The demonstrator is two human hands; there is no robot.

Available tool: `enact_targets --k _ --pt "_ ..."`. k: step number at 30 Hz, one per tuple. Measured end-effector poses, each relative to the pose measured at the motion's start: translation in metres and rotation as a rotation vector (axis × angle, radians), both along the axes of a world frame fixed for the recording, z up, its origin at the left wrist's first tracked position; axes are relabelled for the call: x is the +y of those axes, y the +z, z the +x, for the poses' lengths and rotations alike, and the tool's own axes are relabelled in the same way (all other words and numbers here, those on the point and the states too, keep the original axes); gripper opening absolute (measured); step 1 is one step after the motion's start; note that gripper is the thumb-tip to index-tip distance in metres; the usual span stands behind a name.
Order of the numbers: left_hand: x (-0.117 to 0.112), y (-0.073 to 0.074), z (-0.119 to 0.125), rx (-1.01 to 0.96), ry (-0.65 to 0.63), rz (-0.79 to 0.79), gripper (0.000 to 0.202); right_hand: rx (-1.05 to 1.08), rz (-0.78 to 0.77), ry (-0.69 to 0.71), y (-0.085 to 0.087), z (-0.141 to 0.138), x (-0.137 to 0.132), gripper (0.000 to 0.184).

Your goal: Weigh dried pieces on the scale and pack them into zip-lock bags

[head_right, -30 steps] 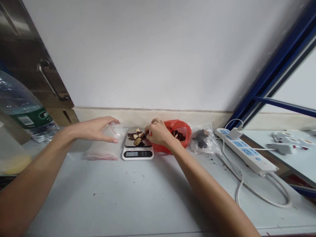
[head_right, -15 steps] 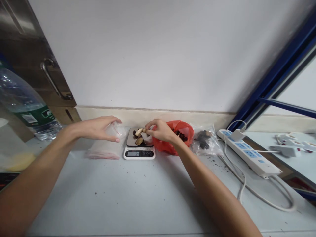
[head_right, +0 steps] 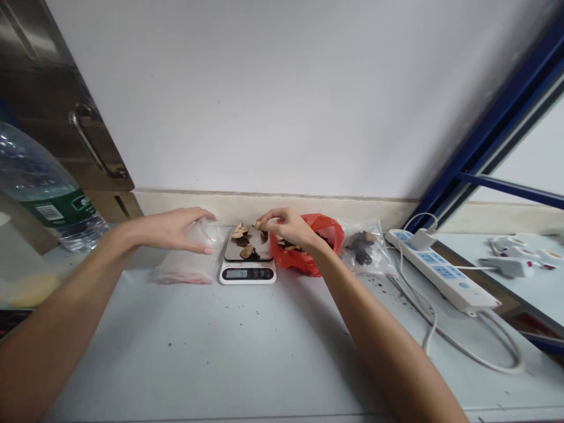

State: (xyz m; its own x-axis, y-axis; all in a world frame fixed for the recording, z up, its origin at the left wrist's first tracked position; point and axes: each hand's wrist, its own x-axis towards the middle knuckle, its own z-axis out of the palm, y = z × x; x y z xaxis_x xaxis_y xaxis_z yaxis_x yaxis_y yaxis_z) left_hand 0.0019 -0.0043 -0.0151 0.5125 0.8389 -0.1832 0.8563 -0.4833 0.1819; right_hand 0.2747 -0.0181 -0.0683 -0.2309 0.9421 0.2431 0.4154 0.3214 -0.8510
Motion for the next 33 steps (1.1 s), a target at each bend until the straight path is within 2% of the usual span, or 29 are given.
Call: enact_targets --k 3,8,21,27,30,33 --pt "-0.0036 0.0029 0.0023 0.010 0.001 -0.007 0.103 -0.015 0.005 -0.005 -0.0013 0.0011 0.0009 0.016" --pt "-0.0034 0.0029 0.0030 0.034 -0.002 -0.010 0.101 0.009 0.008 0.073 -0.0003 0.0012 0.0001 0.014" --pt "-0.0022 0.0027 0.0016 0.028 -0.030 0.004 0.097 -0.022 -0.001 0.040 0.0032 0.0007 -0.0030 0.015" --pt "-0.0034 0.0032 0.0011 0.011 -0.007 -0.025 0.102 -0.019 0.009 0.045 0.0028 0.0021 -0.0029 0.017" --pt "-0.0029 0.0027 0.0003 0.004 -0.002 -0.037 0.103 -0.122 0.064 0.050 0.0020 0.0020 -0.0027 0.012" --pt "-0.0005 0.0006 -0.0009 0.009 -0.010 -0.036 0.101 -0.361 0.177 0.073 -0.0024 0.0004 -0.0007 0.015"
